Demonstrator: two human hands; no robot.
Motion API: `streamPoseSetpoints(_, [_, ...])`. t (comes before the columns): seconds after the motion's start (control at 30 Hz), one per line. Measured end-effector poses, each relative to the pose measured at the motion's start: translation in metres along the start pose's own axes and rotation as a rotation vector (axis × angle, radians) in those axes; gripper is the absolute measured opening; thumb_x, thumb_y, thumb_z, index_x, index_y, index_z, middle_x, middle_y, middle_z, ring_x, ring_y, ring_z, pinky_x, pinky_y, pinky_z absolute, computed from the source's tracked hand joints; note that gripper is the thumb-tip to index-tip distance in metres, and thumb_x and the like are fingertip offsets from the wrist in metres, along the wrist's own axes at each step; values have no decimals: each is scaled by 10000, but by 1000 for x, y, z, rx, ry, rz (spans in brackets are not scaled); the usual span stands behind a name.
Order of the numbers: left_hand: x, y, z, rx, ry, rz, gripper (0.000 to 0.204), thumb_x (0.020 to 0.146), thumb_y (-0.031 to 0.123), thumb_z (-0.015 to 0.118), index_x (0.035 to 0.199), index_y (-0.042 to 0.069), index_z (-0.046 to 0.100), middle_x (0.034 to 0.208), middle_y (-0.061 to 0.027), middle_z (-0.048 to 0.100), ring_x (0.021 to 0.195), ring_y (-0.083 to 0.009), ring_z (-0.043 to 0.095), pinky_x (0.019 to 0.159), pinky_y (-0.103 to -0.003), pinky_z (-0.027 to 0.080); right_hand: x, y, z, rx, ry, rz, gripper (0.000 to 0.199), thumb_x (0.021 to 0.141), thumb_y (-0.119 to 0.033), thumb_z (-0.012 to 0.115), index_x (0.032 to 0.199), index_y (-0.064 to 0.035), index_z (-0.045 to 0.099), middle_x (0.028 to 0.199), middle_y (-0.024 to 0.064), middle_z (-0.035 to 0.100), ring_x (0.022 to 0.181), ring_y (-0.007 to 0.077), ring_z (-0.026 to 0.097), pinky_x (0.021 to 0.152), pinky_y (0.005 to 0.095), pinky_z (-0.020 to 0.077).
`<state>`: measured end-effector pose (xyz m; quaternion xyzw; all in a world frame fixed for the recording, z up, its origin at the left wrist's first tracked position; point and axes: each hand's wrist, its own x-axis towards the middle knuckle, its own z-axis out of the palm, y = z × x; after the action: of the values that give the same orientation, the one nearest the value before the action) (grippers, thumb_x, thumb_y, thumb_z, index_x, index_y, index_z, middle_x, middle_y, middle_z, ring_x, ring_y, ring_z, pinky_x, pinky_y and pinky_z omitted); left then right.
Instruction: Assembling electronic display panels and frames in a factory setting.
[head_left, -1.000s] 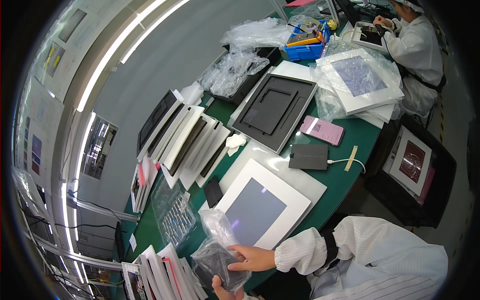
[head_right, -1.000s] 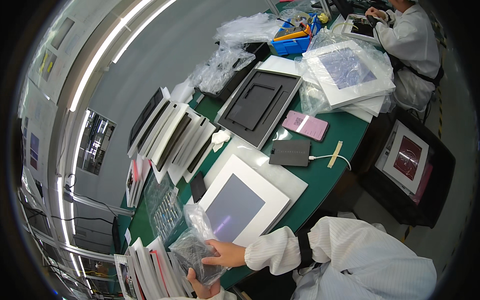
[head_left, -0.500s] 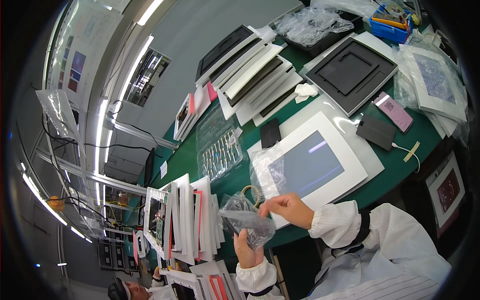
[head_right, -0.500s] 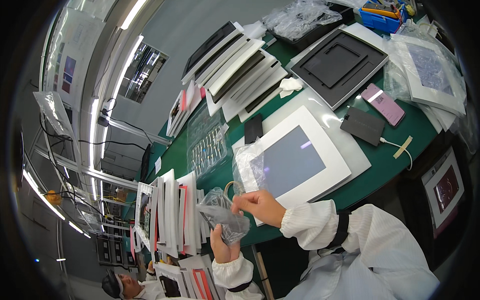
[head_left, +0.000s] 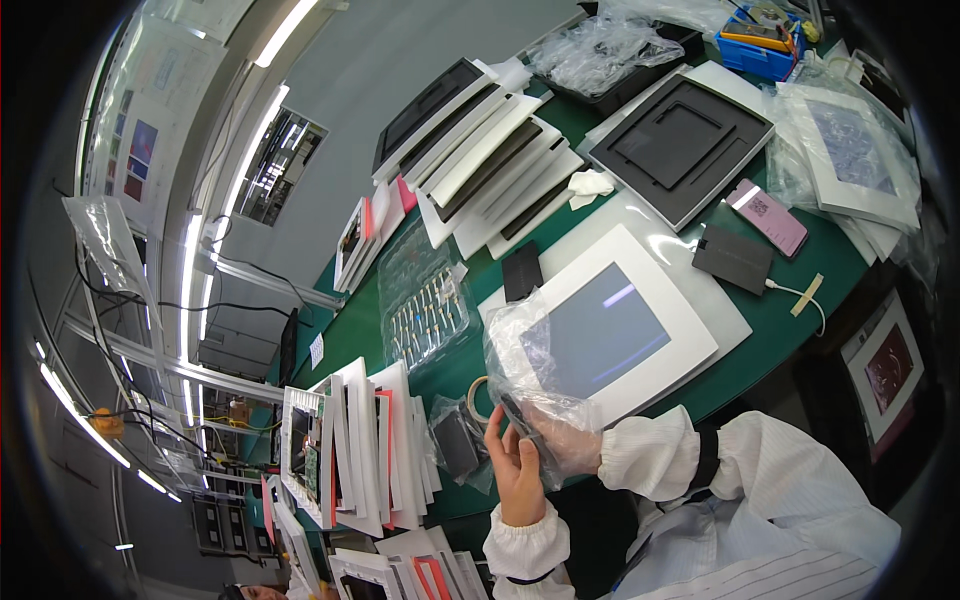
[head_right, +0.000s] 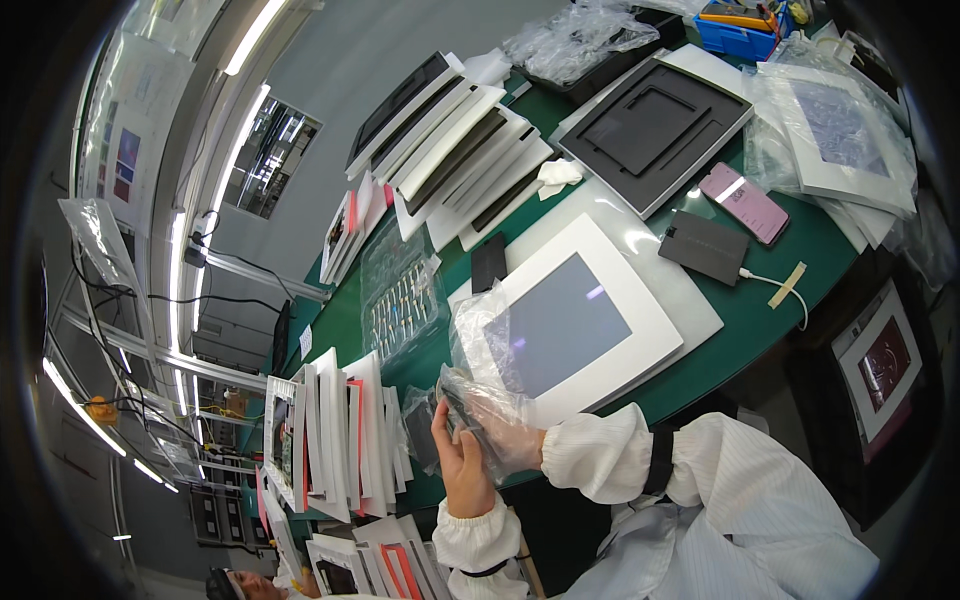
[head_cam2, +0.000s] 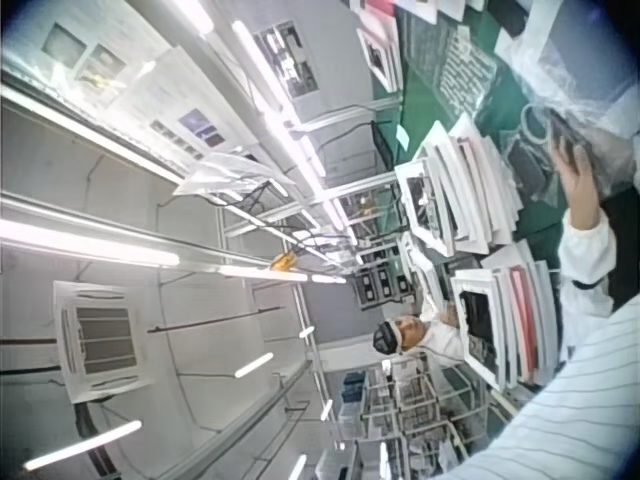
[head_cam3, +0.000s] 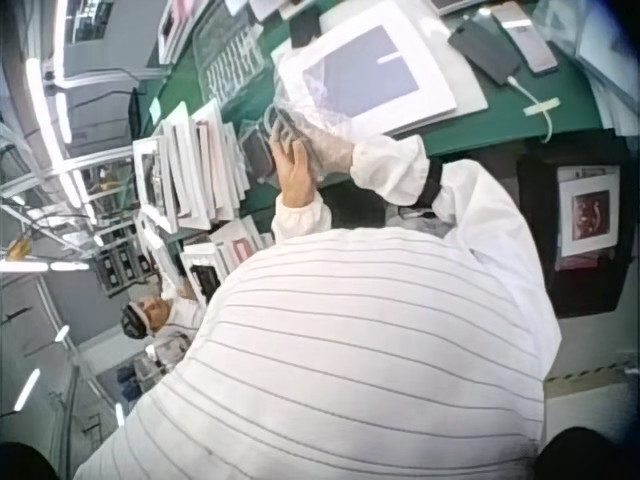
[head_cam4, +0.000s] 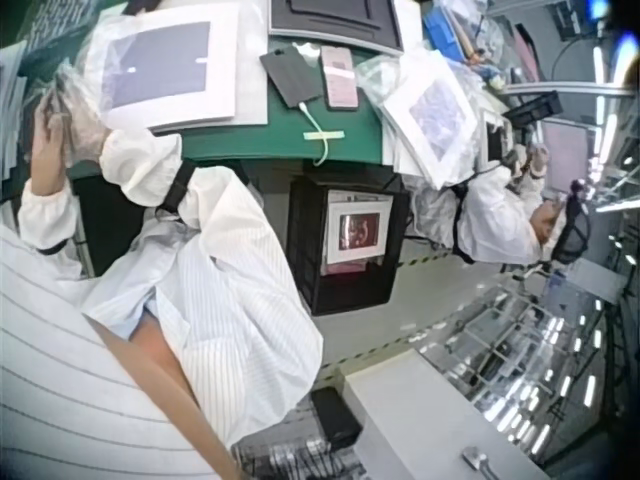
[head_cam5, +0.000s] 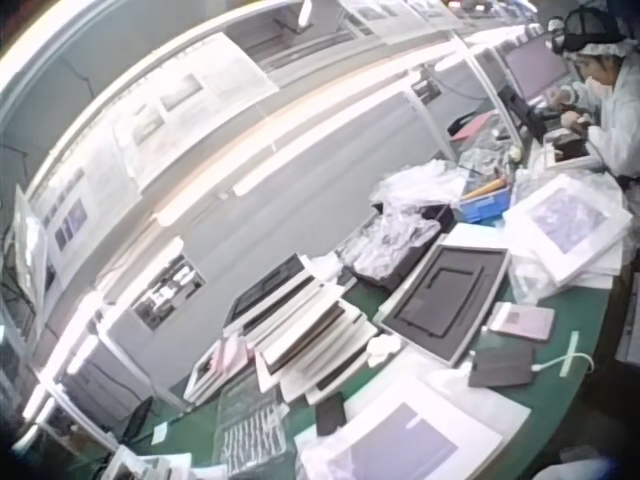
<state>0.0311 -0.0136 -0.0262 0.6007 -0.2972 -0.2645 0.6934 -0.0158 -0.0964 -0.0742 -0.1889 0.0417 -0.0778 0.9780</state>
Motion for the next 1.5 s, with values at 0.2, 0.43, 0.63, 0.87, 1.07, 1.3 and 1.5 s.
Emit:
streamPoseSetpoints(0.2, [23,5,-34,217,287,96,482,821,37,627,1245,-20,405,804,-57,602,703,-83,545,647,-180,426,-5,-11,-5,28,52,-108,357,957,-379,367,1192,-123,448,1013,18,531,874,126,517,764,263,440])
streamPoseSetpoints(0.43, [34,23,-12,401,336,277,174,817,83,653,925,-53,636,788,-52,638,693,-85,566,651,-189,438,-10,-8,-17,206,132,-108,264,923,-303,480,1107,-116,501,955,26,547,803,150,536,686,281,455])
streamPoseSetpoints(0.63, [40,30,-22,207,88,2,148,807,52,652,914,-49,643,813,-54,638,719,-88,567,684,-191,432,-25,-14,-12,-1369,381,-496,432,780,-65,541,1189,12,425,1083,198,517,990,348,518,845,374,429])
streamPoseSetpoints(0.87, [48,26,-18,245,179,82,151,815,81,648,888,-51,631,754,-32,617,641,-68,533,588,-166,396,-10,-15,-20,-550,97,-359,369,897,-147,451,1241,-35,380,1104,172,537,1000,268,536,834,359,451])
streamPoseSetpoints(1.07, [45,55,-6,310,5,83,95,789,64,670,830,-15,636,673,2,575,568,-56,468,527,-175,346,-12,-18,-9,277,123,-86,459,947,-429,350,1280,-114,379,1256,47,469,1115,177,459,953,343,391])
streamPoseSetpoints(1.3, [55,58,-18,42,-122,-1,195,790,96,680,938,5,592,721,-12,581,584,-83,505,540,-199,390,-15,-25,-9,328,-20,-127,469,929,-491,346,1253,-160,421,1281,36,434,1134,173,428,954,350,369])
streamPoseSetpoints(1.5, [64,65,-21,-75,-86,64,223,785,94,689,953,16,564,685,-19,572,570,-93,515,541,-208,426,-20,-38,4,362,-98,-237,506,946,-474,287,1304,-124,355,1212,64,477,1137,246,441,988,450,326])
